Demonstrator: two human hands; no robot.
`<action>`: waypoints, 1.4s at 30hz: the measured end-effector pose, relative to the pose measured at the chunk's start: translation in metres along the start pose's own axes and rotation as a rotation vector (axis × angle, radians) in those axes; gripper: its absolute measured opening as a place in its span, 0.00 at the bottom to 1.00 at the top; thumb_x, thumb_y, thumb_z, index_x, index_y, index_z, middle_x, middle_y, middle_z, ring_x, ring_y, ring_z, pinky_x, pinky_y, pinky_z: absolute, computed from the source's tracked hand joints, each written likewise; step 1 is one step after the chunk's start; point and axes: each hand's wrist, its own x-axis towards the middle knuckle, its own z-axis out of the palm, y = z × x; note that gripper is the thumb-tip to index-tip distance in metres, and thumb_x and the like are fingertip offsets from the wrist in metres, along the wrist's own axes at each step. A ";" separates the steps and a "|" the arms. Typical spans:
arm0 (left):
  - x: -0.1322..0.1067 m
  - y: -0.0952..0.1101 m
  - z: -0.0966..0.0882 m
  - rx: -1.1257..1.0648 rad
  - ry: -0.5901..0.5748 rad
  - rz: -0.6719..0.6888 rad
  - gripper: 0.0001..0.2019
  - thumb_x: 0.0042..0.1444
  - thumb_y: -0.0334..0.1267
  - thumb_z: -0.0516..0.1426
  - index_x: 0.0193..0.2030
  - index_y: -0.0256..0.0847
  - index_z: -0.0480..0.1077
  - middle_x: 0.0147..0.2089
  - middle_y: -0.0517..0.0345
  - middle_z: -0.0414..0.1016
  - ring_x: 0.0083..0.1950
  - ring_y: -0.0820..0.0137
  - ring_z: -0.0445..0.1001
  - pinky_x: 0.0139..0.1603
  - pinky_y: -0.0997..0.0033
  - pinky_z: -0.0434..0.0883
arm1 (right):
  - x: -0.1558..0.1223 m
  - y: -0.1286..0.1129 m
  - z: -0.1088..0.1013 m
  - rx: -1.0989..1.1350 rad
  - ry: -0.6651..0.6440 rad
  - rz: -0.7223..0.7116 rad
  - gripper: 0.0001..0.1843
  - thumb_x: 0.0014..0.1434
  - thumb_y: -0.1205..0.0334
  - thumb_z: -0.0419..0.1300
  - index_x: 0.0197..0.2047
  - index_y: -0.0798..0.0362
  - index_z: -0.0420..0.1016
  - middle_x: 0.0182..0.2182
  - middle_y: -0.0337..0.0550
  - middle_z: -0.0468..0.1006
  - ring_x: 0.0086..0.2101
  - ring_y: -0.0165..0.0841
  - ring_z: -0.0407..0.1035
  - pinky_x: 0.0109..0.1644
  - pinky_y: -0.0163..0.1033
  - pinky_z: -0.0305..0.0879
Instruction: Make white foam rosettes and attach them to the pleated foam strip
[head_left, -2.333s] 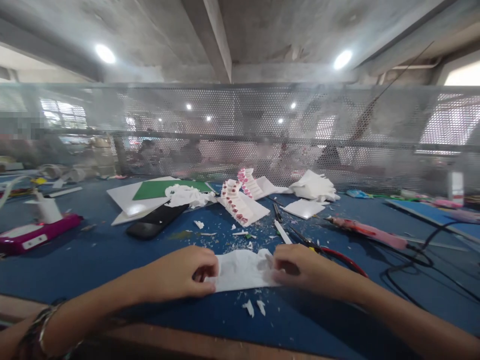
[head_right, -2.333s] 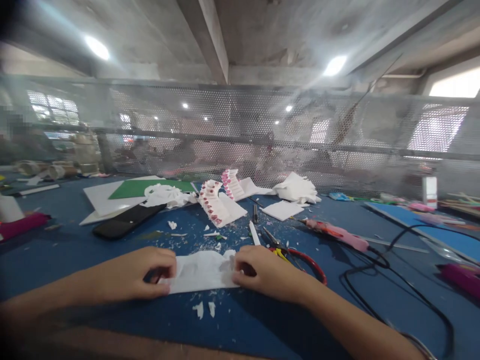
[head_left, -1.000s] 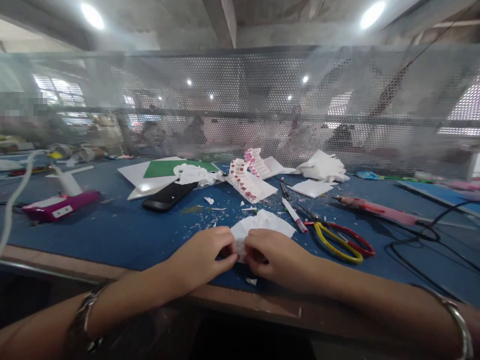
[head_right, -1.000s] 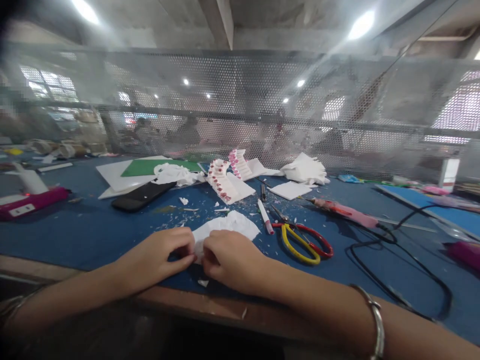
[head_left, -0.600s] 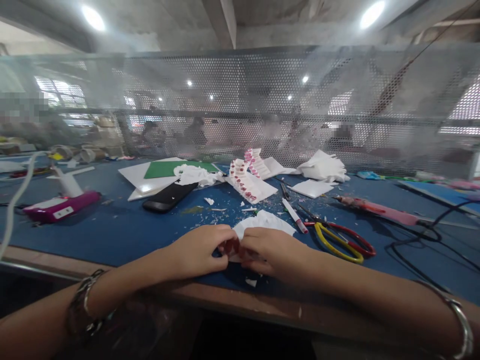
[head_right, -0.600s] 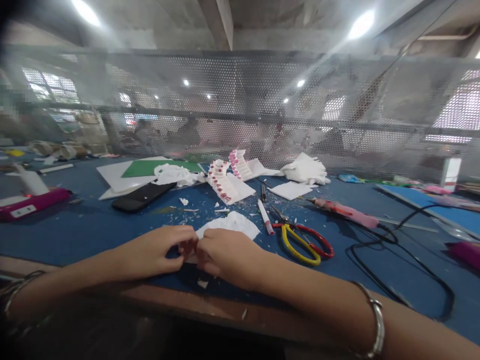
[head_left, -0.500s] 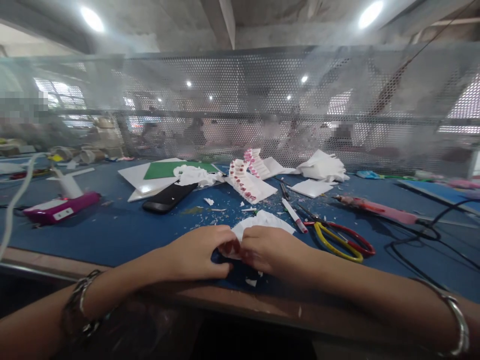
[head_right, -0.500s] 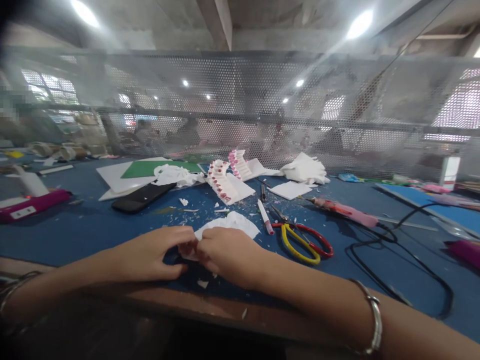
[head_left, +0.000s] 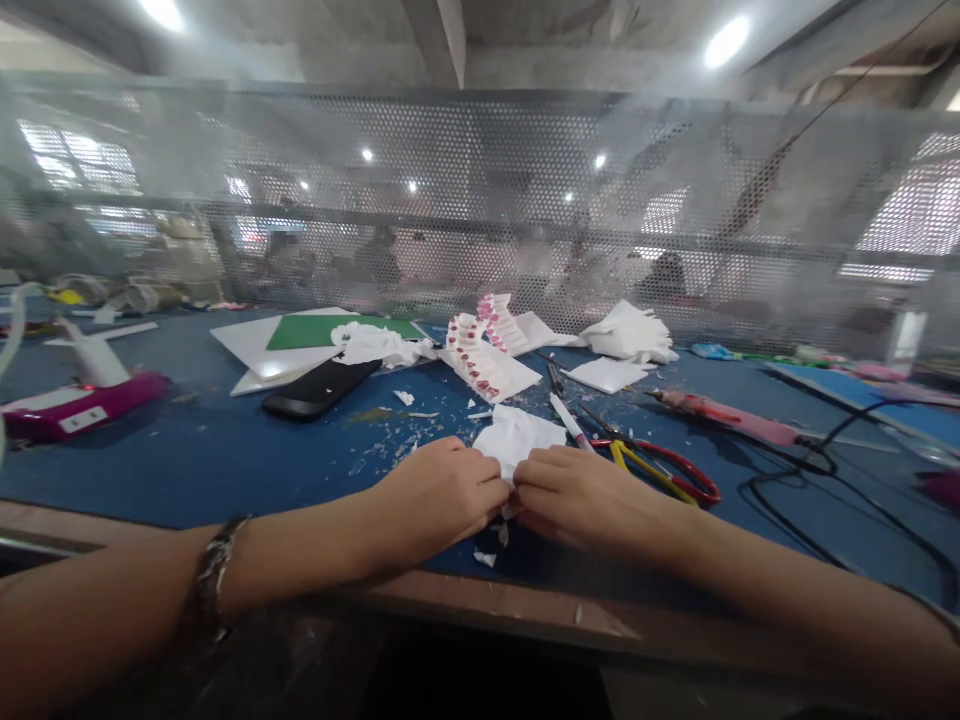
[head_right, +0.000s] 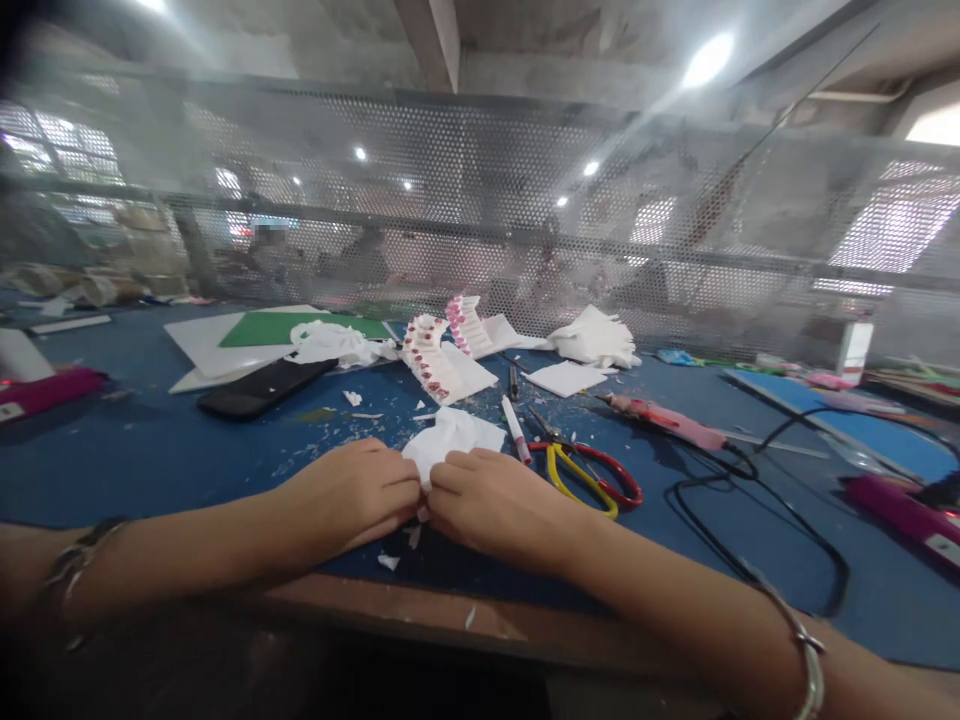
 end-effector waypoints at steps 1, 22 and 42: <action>0.001 0.000 -0.002 -0.045 -0.031 -0.014 0.06 0.53 0.31 0.49 0.30 0.36 0.65 0.30 0.55 0.70 0.31 0.67 0.67 0.30 0.69 0.60 | -0.001 -0.002 0.002 0.057 -0.003 0.037 0.13 0.58 0.64 0.46 0.29 0.57 0.67 0.25 0.43 0.69 0.28 0.29 0.60 0.30 0.35 0.53; -0.007 -0.023 0.001 -0.527 -0.092 -0.268 0.11 0.55 0.37 0.47 0.27 0.36 0.64 0.28 0.59 0.64 0.31 0.73 0.63 0.33 0.75 0.60 | 0.007 -0.012 0.009 0.440 0.053 0.463 0.04 0.49 0.69 0.50 0.26 0.57 0.64 0.26 0.43 0.65 0.28 0.29 0.59 0.32 0.33 0.56; 0.002 -0.030 0.000 -0.412 -0.081 -0.205 0.09 0.51 0.37 0.51 0.39 0.37 0.64 0.37 0.56 0.66 0.37 0.69 0.64 0.36 0.72 0.61 | 0.005 -0.011 0.004 0.519 0.043 0.503 0.03 0.45 0.72 0.53 0.25 0.58 0.67 0.28 0.43 0.66 0.29 0.28 0.60 0.33 0.33 0.58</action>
